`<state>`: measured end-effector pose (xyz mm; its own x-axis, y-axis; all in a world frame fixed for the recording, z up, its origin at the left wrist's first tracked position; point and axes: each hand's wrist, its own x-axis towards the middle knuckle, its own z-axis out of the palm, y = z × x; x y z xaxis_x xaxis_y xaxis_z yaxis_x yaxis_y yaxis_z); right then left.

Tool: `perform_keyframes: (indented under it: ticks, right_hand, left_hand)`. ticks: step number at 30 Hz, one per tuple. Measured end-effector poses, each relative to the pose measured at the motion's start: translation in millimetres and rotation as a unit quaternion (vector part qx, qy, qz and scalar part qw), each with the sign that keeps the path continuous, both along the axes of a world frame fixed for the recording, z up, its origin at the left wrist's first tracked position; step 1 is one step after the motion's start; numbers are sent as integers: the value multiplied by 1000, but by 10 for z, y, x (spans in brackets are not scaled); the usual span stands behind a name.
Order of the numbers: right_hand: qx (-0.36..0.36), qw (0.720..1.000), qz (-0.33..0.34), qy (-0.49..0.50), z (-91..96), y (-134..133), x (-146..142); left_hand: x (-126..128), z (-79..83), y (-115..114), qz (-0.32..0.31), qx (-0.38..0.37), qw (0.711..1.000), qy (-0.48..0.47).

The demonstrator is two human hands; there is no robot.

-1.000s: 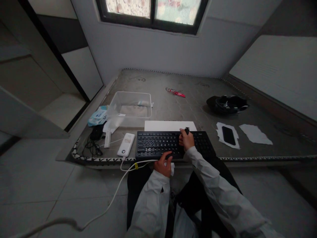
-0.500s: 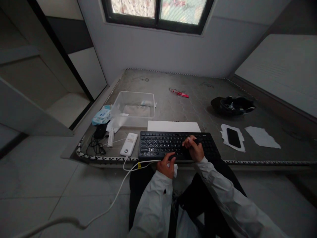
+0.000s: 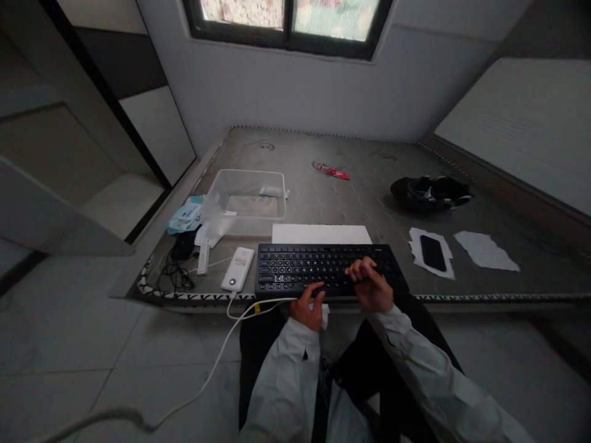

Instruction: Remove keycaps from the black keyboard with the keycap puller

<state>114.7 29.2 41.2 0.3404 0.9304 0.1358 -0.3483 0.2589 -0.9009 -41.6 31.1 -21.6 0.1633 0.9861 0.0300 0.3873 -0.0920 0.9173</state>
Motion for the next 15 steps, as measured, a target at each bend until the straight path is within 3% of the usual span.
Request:
perform_keyframes:
  ticks: [9,15]
  right_hand:
    - [-37,996,-2,78,179,-214,-5]
    - [-73,983,77,153,375,-315,6]
  left_hand:
    - [41,41,-15,10,-5,1000,-18]
    - [37,47,-7,7,15,1000,-7]
